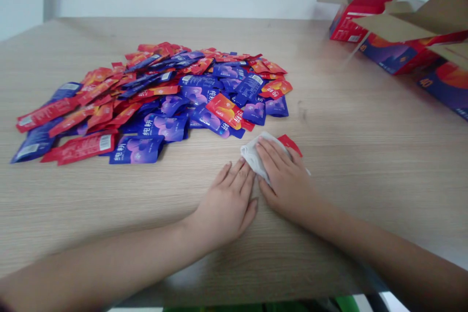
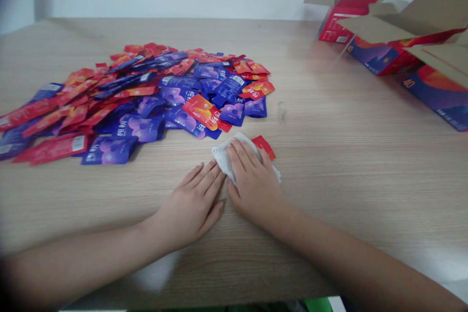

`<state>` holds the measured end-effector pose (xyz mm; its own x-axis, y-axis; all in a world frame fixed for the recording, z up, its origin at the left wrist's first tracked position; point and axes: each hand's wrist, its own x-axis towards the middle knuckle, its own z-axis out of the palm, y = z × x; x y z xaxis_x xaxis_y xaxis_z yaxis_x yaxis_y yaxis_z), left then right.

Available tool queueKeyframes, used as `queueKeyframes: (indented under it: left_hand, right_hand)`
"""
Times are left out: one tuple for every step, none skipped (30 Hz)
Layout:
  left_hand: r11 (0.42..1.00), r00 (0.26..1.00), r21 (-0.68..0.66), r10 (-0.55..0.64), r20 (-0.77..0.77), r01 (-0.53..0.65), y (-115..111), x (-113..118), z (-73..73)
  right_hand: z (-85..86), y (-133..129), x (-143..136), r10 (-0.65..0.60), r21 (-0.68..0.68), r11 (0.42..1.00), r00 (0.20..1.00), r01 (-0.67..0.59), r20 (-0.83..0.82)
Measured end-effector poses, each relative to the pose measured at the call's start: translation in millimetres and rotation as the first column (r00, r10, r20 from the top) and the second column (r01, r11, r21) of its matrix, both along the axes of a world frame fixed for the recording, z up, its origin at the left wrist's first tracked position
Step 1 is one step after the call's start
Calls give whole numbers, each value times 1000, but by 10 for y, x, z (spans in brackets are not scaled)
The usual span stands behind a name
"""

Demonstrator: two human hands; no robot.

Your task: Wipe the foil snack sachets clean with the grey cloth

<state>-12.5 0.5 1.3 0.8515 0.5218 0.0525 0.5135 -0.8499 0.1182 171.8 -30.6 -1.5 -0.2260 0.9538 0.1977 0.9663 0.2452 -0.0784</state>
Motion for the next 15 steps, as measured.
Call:
queueKeyframes:
  left_hand:
    - [1000,1000,0,-4,-7,4,2,-4,-2]
    - [1000,1000,-1,-4,-15,4,4,-7,-3]
    - [1000,1000,-4,-2,-24,2,4,-8,-4]
    - [1000,999,-7,2,-32,-2,3,-8,-4]
    - [1000,999,-10,5,-38,-6,2,-7,-4]
    - [1000,999,-13,9,-42,-10,1,-6,-4]
    - [1000,999,-15,11,-44,-12,-1,-4,-4]
    - [1000,999,-16,12,-44,-13,-2,-3,-6]
    - [1000,999,-17,11,-42,-12,-3,-3,-8]
    - [1000,999,-16,10,-38,-11,-3,-3,-11]
    - [1000,999,-14,8,-32,-9,-3,-3,-15]
    - [1000,1000,-12,6,-25,-6,-3,-3,-19]
    - [1000,1000,-7,4,-15,-5,-3,-3,-22]
    - [1000,1000,-3,3,-5,-4,-4,-2,-22]
    - [1000,1000,1,4,5,-4,-5,-1,-21]
  right_hand:
    - [-9,16,64,-54,7,999,998,54,14]
    - [-18,33,127,-113,15,994,993,113,26]
    - [-26,50,180,-165,18,986,986,165,36]
    - [-34,64,220,-205,19,979,978,204,44]
    - [-40,75,245,-232,17,973,971,231,52]
    - [-45,82,255,-243,15,970,968,243,58]
    - [-49,86,253,-246,13,969,967,246,64]
    - [-52,88,241,-244,16,970,967,244,66]
    - [-53,87,222,-240,21,971,969,239,66]
    - [-52,84,198,-236,27,972,970,235,61]
    - [-49,78,170,-229,31,973,972,228,54]
    - [-44,70,138,-217,33,976,975,216,45]
    - [-38,60,102,-194,31,981,980,193,37]
    - [-30,48,62,-155,22,988,988,154,28]
    - [-22,34,21,-106,12,994,994,106,17]
